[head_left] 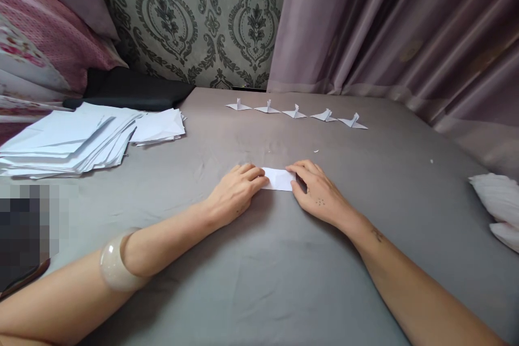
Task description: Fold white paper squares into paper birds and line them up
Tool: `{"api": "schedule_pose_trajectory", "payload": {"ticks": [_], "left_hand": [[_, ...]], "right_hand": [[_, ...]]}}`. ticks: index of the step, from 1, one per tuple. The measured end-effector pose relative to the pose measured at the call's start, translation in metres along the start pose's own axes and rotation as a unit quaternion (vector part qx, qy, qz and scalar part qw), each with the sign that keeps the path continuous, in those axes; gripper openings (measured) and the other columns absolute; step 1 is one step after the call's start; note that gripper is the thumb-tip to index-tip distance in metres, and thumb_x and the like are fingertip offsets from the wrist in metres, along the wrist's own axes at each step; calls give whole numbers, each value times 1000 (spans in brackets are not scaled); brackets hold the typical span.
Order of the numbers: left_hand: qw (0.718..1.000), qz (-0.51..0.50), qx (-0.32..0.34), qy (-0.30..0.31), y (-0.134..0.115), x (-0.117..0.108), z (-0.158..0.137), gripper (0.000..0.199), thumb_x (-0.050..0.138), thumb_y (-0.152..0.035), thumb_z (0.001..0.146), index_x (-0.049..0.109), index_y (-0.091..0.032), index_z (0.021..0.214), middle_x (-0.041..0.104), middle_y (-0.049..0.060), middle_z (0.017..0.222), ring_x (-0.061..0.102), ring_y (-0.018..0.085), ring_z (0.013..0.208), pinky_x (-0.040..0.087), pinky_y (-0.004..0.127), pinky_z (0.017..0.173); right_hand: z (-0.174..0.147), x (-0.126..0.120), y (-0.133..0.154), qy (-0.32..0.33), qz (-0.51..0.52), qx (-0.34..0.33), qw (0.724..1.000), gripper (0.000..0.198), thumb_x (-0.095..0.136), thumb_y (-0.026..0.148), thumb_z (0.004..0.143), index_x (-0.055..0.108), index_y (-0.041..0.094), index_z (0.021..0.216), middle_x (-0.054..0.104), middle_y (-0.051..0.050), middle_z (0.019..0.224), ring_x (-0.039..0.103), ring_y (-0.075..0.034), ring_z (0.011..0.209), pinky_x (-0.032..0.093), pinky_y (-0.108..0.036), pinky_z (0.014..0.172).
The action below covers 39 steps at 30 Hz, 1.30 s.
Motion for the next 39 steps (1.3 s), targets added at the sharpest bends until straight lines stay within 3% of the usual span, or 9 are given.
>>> {"api": "schedule_pose_trajectory", "payload": {"ticks": [7, 11, 15, 24, 28, 31, 35, 39], "left_hand": [[999, -6, 22, -37, -8, -3, 0, 28, 41, -33, 98, 64, -19, 105, 68, 7, 108, 58, 22, 103, 37, 37, 87], [999, 12, 29, -39, -6, -4, 0, 31, 35, -26, 100, 65, -20, 102, 69, 6, 110, 56, 21, 106, 35, 36, 88], [999, 25, 40, -25, -4, -3, -1, 32, 33, -19, 99, 63, -19, 112, 68, 7, 115, 55, 22, 107, 36, 38, 87], [995, -49, 86, 13, -8, -1, -3, 44, 32, -4, 88, 61, -17, 120, 61, 8, 127, 53, 22, 117, 48, 36, 94], [995, -63, 71, 3, -11, -6, -3, 39, 36, -7, 88, 64, -17, 113, 62, 10, 122, 54, 23, 115, 49, 37, 94], [994, -91, 64, 5, -13, -9, -4, 28, 46, -20, 90, 65, -17, 112, 63, 11, 119, 55, 24, 113, 49, 37, 95], [993, -101, 50, 20, -10, -10, -3, 37, 57, -44, 88, 64, -18, 114, 62, 10, 121, 55, 26, 112, 49, 39, 92], [994, -96, 56, 15, -8, -10, -3, 43, 59, -52, 85, 66, -18, 111, 62, 12, 119, 59, 24, 103, 51, 38, 86]], "right_hand": [[4, 2, -7, -45, 21, 88, 995, 22, 46, 26, 83, 62, 21, 97, 62, -5, 99, 57, -16, 80, 42, -29, 71], [-3, -1, -6, -33, 31, 152, 987, 15, 48, 27, 81, 61, 22, 85, 64, -2, 83, 56, -15, 71, 38, -27, 61], [-13, -3, 1, 18, 21, 185, 982, 11, 50, 29, 78, 59, 23, 74, 65, 0, 72, 55, -15, 62, 33, -26, 54], [-23, -3, 14, 113, 59, 101, 987, 21, 50, 34, 81, 57, 22, 66, 62, 1, 65, 51, -12, 55, 33, -24, 50], [-21, -10, 12, 120, 75, 43, 989, 22, 55, 34, 81, 66, 27, 98, 63, 0, 84, 57, -14, 69, 40, -24, 59], [-23, -12, 15, 156, 61, -6, 986, 38, 57, 34, 81, 61, 34, 119, 60, -1, 96, 57, -13, 73, 42, -24, 64], [-24, -11, 18, 161, 48, -28, 985, 32, 55, 36, 85, 63, 35, 116, 57, -1, 97, 55, -13, 71, 41, -25, 65], [-22, -10, 22, 133, 28, -55, 989, 27, 53, 32, 86, 66, 34, 110, 56, -1, 101, 53, -11, 67, 40, -26, 65]]}}
Point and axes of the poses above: each hand's wrist, its own z-axis towards the middle knuckle, its own x-axis out of the palm, y = z × x, the point moved 6 cm from there along z, towards the middle knuckle
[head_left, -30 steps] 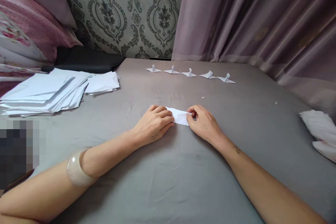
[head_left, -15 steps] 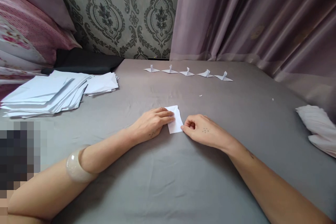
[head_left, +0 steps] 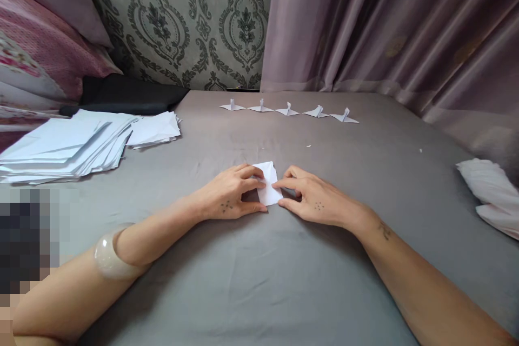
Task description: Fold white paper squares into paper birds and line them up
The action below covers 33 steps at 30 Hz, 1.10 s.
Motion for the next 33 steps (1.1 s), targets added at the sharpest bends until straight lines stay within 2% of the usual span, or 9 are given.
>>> {"api": "schedule_pose_trajectory", "payload": {"ticks": [3, 8, 13, 19, 21, 24, 28, 30, 33], "left_hand": [[999, 14, 27, -18, -4, 0, -1, 36, 57, -47, 88, 68, -17, 102, 66, 11, 111, 61, 24, 102, 51, 39, 88], [992, 51, 98, -54, -17, 2, -5, 27, 44, -27, 95, 68, -16, 91, 71, 11, 98, 66, 21, 95, 53, 38, 89], [987, 82, 105, -90, -19, 0, -7, 24, 42, -19, 94, 65, -15, 88, 73, 9, 90, 69, 18, 86, 56, 32, 81], [993, 11, 32, -109, -13, -7, -7, 25, 42, -27, 95, 63, -17, 87, 71, 7, 81, 68, 15, 76, 53, 25, 69], [996, -6, 14, -93, -11, -8, -6, 28, 49, -40, 93, 63, -16, 92, 71, 9, 85, 67, 18, 80, 53, 28, 70], [998, -11, -7, -68, -8, -5, -4, 45, 60, -57, 82, 62, -15, 97, 68, 12, 97, 63, 23, 90, 52, 34, 77], [992, -42, -92, -76, 4, 0, -4, 25, 51, -37, 91, 64, -16, 86, 62, 11, 111, 57, 21, 95, 50, 33, 78], [983, -69, -152, -75, 11, 2, -4, 26, 50, -33, 91, 64, -16, 77, 61, 10, 113, 55, 21, 97, 49, 34, 81], [964, -105, -232, -73, 18, 4, -5, 28, 52, -36, 89, 65, -17, 72, 60, 8, 114, 52, 23, 103, 47, 38, 86]], "right_hand": [[1, 1, 2, -8, -12, -11, 1000, 26, 53, 31, 86, 67, 32, 108, 57, -1, 103, 51, -10, 65, 40, -26, 64], [0, 0, 0, 1, -3, -15, 1000, 29, 58, 36, 84, 65, 31, 112, 59, -1, 105, 53, -12, 69, 41, -26, 64], [2, 2, -1, -4, -22, -16, 1000, 29, 57, 36, 85, 61, 31, 114, 59, 0, 100, 53, -12, 70, 39, -26, 63], [8, 9, -1, -78, -82, -18, 993, 24, 43, 26, 94, 65, 26, 103, 60, -1, 99, 52, -12, 67, 35, -26, 61], [9, 11, 0, -79, -78, -26, 993, 25, 42, 24, 94, 66, 25, 99, 60, -1, 96, 52, -12, 68, 35, -26, 61], [9, 10, -1, -82, -44, -17, 995, 23, 44, 25, 94, 67, 25, 95, 60, 0, 93, 52, -11, 69, 36, -25, 62], [12, 10, -7, -103, 29, 23, 994, 20, 48, 30, 92, 67, 24, 86, 61, 1, 92, 52, -10, 67, 37, -25, 64], [14, 12, -11, -121, 60, 53, 989, 20, 50, 33, 91, 66, 23, 82, 60, 1, 92, 52, -10, 68, 38, -25, 64], [17, 16, -16, -148, 79, 96, 981, 22, 51, 36, 89, 65, 23, 80, 60, 1, 94, 53, -10, 66, 38, -26, 63]]}}
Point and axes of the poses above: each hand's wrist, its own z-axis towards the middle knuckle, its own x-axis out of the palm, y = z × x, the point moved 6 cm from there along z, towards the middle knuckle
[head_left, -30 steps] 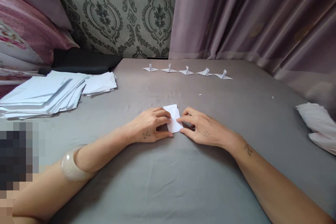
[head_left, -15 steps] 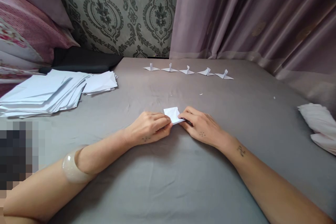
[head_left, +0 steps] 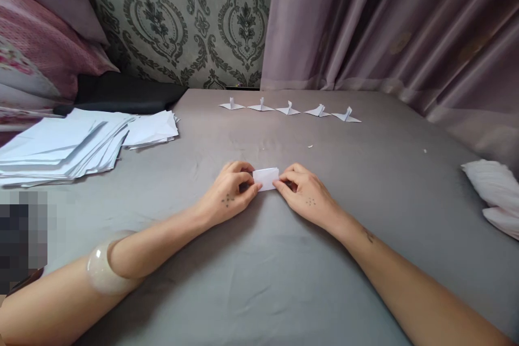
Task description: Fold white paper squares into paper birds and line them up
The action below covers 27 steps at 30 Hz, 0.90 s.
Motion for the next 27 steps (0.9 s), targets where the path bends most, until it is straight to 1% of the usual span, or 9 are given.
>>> {"api": "schedule_pose_trajectory", "payload": {"ticks": [3, 6, 10, 16, 19, 22, 24, 25, 27], "left_hand": [[998, -11, -56, -4, 2, 0, 1, 29, 54, -38, 87, 67, -18, 71, 59, 8, 117, 48, 26, 108, 46, 41, 89], [996, -14, -88, -11, 3, 0, 0, 29, 56, -38, 85, 67, -18, 68, 57, 7, 120, 45, 28, 111, 45, 43, 90], [994, -13, -105, -23, 4, 0, 0, 27, 59, -38, 84, 67, -18, 67, 57, 7, 120, 43, 28, 113, 44, 45, 93], [995, 2, -98, -33, 7, 1, 0, 26, 62, -38, 82, 66, -18, 65, 58, 6, 118, 45, 26, 107, 46, 43, 89], [996, 13, -80, -36, 8, 3, 0, 27, 62, -37, 83, 64, -18, 65, 58, 6, 118, 46, 26, 106, 46, 41, 86], [997, 44, -45, -53, 7, 3, -1, 19, 62, -35, 84, 62, -18, 77, 58, 7, 114, 47, 25, 104, 47, 39, 83], [994, 88, -4, -72, 3, 1, -1, 15, 61, -32, 86, 60, -18, 90, 58, 8, 114, 47, 24, 103, 46, 39, 84], [991, 112, 24, -70, -1, 1, -1, 14, 58, -31, 89, 60, -19, 96, 59, 8, 114, 48, 24, 104, 45, 40, 86], [985, 146, 89, -37, -9, 4, -2, 15, 48, -27, 94, 60, -20, 101, 61, 7, 113, 52, 22, 103, 44, 39, 88]], "right_hand": [[1, 2, -1, -24, -10, 32, 999, 23, 52, 38, 88, 64, 23, 76, 60, 1, 94, 51, -9, 62, 38, -26, 63], [2, 4, 0, -41, -21, 55, 997, 22, 54, 38, 86, 62, 23, 73, 60, 1, 95, 53, -10, 65, 38, -27, 63], [4, 4, 1, -51, -30, 66, 996, 20, 57, 37, 84, 61, 22, 70, 59, 1, 93, 57, -12, 70, 39, -27, 64], [5, 4, -1, -43, -29, 84, 995, 21, 57, 36, 82, 60, 21, 68, 59, 0, 93, 56, -11, 68, 38, -28, 62], [5, 5, -1, -44, -27, 82, 995, 22, 57, 36, 83, 60, 21, 67, 59, 0, 92, 56, -12, 68, 38, -28, 62], [5, 6, -2, -41, -36, 82, 995, 23, 56, 37, 84, 58, 21, 68, 59, 0, 91, 55, -11, 67, 37, -27, 61], [5, 6, -2, -40, -47, 80, 995, 23, 56, 37, 85, 57, 21, 69, 58, 1, 91, 54, -11, 65, 36, -27, 59], [5, 6, -1, -41, -53, 77, 995, 22, 56, 37, 85, 56, 21, 70, 58, 1, 91, 54, -11, 65, 35, -26, 59], [4, 5, 0, -46, -63, 67, 995, 18, 57, 36, 86, 57, 21, 74, 58, 1, 91, 54, -11, 65, 35, -26, 59]]}}
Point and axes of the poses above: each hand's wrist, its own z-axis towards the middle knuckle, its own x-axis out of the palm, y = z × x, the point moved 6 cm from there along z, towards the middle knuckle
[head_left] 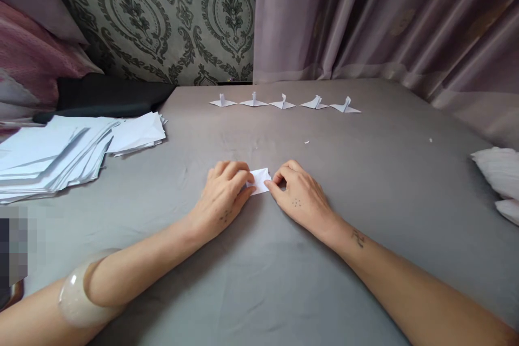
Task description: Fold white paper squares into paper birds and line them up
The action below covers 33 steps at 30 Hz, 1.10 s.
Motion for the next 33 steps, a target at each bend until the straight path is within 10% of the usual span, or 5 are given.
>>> {"api": "schedule_pose_trajectory", "payload": {"ticks": [5, 16, 33], "left_hand": [[993, 27, 99, 58, -13, 2, -3, 32, 34, -20, 99, 61, -17, 114, 64, 8, 123, 60, 21, 110, 47, 38, 93], [994, 71, 69, 39, -9, -2, -5, 35, 39, -32, 98, 67, -15, 111, 66, 7, 123, 61, 23, 115, 46, 39, 102], [999, -23, -19, 21, 8, 1, -5, 32, 46, -45, 94, 65, -23, 109, 66, 5, 121, 54, 25, 113, 44, 39, 88]], "right_hand": [[-3, 1, 9, 12, -12, -90, 996, 17, 49, 32, 93, 64, 28, 101, 60, 1, 97, 55, -10, 68, 35, -25, 59], [-26, -5, 30, 94, -221, -228, 944, 42, 40, 3, 85, 59, 22, 117, 60, -6, 109, 56, -16, 78, 34, -29, 56], [-40, -19, 21, 107, -235, -156, 953, 46, 39, 6, 87, 61, 32, 118, 58, -4, 115, 58, -17, 89, 33, -29, 55]]}}
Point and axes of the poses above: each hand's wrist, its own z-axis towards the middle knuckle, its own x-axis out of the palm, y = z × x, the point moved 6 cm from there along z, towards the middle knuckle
